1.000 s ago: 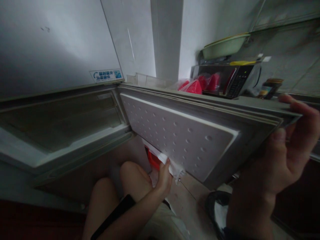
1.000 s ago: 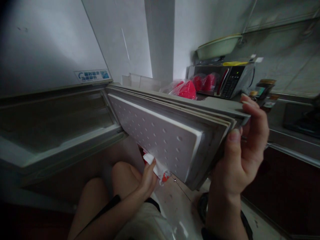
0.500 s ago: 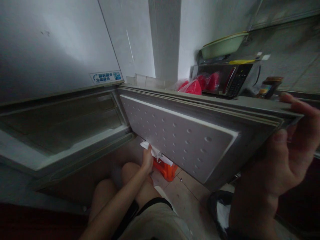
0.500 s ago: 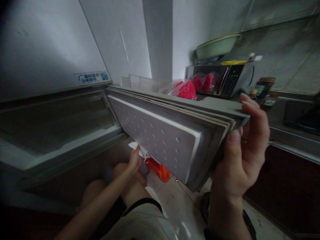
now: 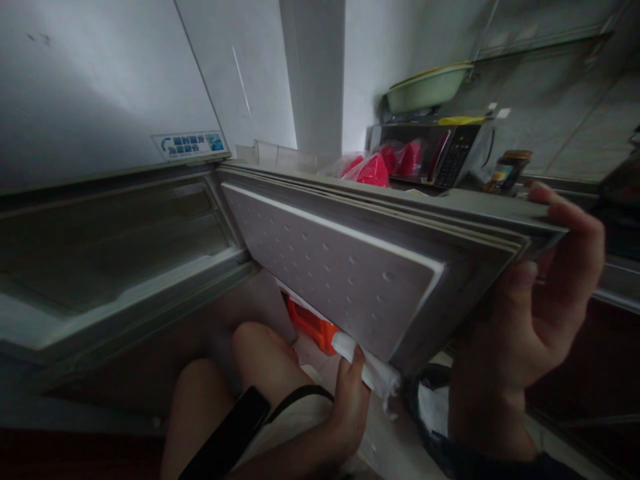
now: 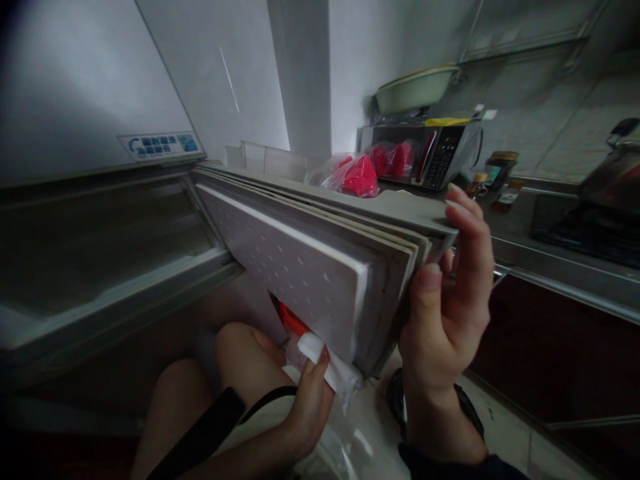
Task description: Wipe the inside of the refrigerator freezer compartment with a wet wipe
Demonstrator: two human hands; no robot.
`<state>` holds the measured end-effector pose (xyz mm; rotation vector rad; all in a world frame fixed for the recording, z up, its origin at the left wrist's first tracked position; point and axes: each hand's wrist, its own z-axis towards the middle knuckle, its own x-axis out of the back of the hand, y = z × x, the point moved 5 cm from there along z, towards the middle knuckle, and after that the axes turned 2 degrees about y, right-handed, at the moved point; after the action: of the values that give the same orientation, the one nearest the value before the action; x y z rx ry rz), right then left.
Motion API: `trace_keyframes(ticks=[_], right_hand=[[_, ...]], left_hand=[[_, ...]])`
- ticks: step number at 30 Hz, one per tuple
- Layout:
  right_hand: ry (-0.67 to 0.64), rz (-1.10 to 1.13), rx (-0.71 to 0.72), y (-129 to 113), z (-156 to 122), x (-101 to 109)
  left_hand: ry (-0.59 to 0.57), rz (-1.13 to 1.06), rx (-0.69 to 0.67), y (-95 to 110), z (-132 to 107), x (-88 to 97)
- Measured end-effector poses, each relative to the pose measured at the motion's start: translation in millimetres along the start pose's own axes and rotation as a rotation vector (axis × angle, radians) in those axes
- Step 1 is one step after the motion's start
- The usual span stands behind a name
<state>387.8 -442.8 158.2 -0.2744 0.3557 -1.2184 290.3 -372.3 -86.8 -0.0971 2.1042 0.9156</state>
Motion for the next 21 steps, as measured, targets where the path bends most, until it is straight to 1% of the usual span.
trace_keyframes(ticks=[2,4,6,8,11,14,16,18,19,21], right_hand=[[0.007,0.014,-0.038,-2.7,-0.7,-1.2],[0.014,0.021,-0.083,-4.6,-1.5,-2.0],[0.017,0.030,-0.104,-5.8,-2.2,-2.2],[0.020,0.040,-0.096,-5.9,-2.5,-1.7],[0.024,0.062,-0.099,-3.2,-2.5,-0.5],[0.019,0.071,-0.093,-2.1,-2.1,-0.4],[0.015,0.076,-0.093,-2.2,-2.1,-0.4],[0.011,0.094,-0.095,-2.4,-2.4,-0.2],[0.008,0.104,-0.095,-2.5,-2.6,-0.1],[0.002,0.116,-0.092,-2.5,-3.0,0.3]], left_hand=[[-0.040,-0.048,0.035,-0.4,-8.0,-7.1],[-0.053,-0.061,0.051,2.0,-10.2,-9.3],[-0.037,-0.048,0.038,6.1,-7.0,-6.7],[-0.014,-0.026,-0.005,13.0,1.9,-0.9],[0.032,-0.012,-0.106,33.8,26.7,11.6],[0.106,-0.010,-0.225,66.8,58.3,25.3],[0.161,0.007,-0.271,87.4,74.7,32.5],[0.182,0.036,-0.262,100.2,82.2,36.7],[0.181,0.057,-0.249,103.5,81.9,38.3],[0.189,0.114,-0.254,107.0,72.7,43.0]])
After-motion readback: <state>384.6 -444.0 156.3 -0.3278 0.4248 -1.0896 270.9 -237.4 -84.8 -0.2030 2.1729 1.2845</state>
